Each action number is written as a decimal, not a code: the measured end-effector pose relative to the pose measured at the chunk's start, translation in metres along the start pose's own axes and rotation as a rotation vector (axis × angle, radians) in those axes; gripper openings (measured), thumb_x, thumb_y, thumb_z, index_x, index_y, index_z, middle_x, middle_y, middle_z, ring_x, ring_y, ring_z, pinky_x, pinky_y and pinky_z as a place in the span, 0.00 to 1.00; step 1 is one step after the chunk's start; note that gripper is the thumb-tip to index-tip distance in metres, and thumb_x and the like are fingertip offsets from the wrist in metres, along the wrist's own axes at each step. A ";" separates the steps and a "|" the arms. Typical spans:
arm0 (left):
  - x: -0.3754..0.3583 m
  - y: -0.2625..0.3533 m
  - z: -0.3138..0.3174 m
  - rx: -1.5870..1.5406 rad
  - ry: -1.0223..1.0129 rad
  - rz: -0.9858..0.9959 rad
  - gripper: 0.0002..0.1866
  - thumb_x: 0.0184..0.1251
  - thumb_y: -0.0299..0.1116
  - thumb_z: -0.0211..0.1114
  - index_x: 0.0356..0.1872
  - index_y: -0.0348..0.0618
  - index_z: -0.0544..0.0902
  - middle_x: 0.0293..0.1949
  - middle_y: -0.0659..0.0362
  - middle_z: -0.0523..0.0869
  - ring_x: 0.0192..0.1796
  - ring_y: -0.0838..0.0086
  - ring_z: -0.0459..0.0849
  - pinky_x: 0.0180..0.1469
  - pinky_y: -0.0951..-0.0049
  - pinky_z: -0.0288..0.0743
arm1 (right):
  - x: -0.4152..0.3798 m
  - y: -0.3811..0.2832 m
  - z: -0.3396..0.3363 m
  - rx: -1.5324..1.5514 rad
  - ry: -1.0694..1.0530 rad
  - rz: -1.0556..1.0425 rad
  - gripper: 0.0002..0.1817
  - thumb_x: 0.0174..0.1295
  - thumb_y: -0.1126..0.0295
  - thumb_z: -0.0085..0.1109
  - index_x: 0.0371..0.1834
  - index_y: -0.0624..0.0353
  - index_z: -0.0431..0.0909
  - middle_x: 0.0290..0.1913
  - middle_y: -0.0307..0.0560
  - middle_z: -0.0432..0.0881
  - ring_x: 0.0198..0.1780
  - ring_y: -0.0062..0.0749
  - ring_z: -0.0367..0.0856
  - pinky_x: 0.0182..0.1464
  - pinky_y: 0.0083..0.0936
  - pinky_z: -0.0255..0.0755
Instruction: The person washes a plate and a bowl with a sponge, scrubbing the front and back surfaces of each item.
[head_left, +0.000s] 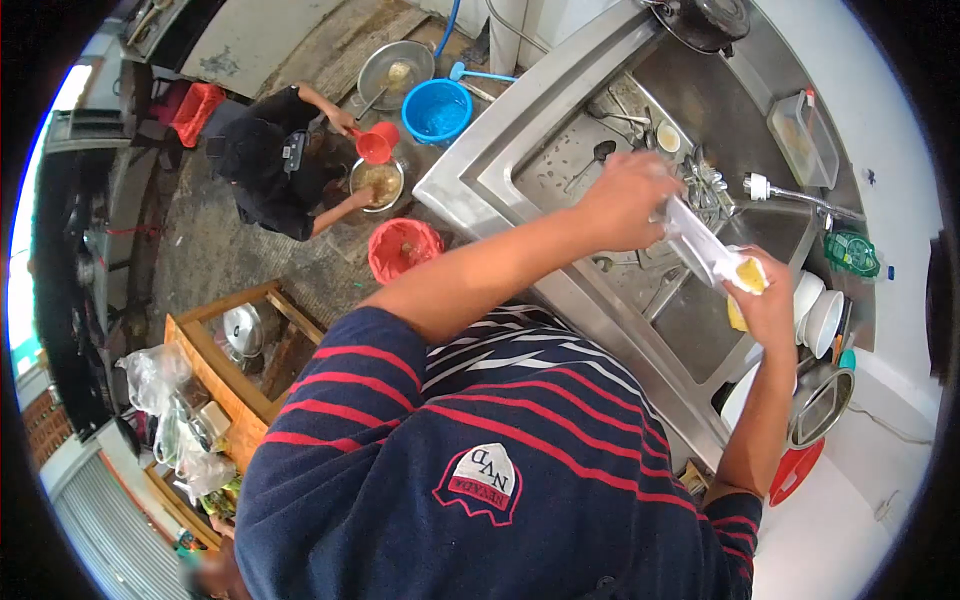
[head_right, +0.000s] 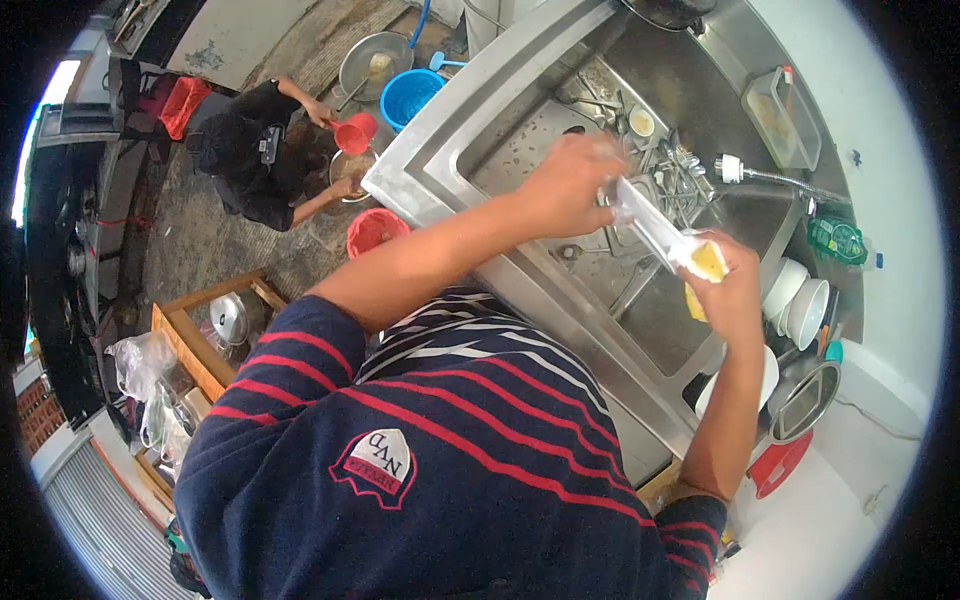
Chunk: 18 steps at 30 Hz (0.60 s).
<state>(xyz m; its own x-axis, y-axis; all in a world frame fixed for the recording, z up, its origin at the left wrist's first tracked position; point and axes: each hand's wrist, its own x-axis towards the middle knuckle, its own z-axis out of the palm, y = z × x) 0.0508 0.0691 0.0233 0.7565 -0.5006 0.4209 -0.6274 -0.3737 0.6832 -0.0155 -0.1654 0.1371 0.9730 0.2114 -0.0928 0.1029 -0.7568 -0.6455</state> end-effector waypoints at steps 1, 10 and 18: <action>-0.008 -0.002 0.013 -0.003 -0.001 -0.003 0.30 0.51 0.44 0.74 0.55 0.41 0.79 0.56 0.46 0.80 0.56 0.57 0.79 0.47 0.55 0.76 | -0.005 -0.002 0.009 -0.050 0.065 -0.017 0.15 0.46 0.78 0.70 0.40 0.69 0.81 0.40 0.51 0.84 0.40 0.31 0.82 0.46 0.25 0.73; -0.019 0.010 0.018 -1.580 0.068 -0.874 0.52 0.60 0.51 0.66 0.75 0.45 0.40 0.59 0.47 0.71 0.48 0.54 0.81 0.40 0.60 0.82 | -0.014 -0.008 0.092 -0.121 0.320 -0.155 0.15 0.45 0.81 0.66 0.39 0.67 0.81 0.44 0.57 0.83 0.49 0.51 0.82 0.53 0.35 0.74; -0.026 0.006 0.030 -1.349 0.179 -0.942 0.33 0.60 0.28 0.50 0.70 0.42 0.57 0.55 0.47 0.76 0.52 0.58 0.81 0.44 0.58 0.82 | -0.008 0.014 0.094 0.100 0.112 -0.108 0.21 0.43 0.78 0.72 0.43 0.63 0.80 0.46 0.52 0.83 0.52 0.39 0.81 0.54 0.30 0.73</action>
<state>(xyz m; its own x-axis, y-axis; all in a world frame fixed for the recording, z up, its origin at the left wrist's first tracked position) 0.0219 0.0561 -0.0013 0.8241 -0.3796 -0.4205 0.5638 0.4768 0.6744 -0.0418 -0.1194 0.0575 0.9749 0.2137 0.0624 0.1923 -0.6669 -0.7199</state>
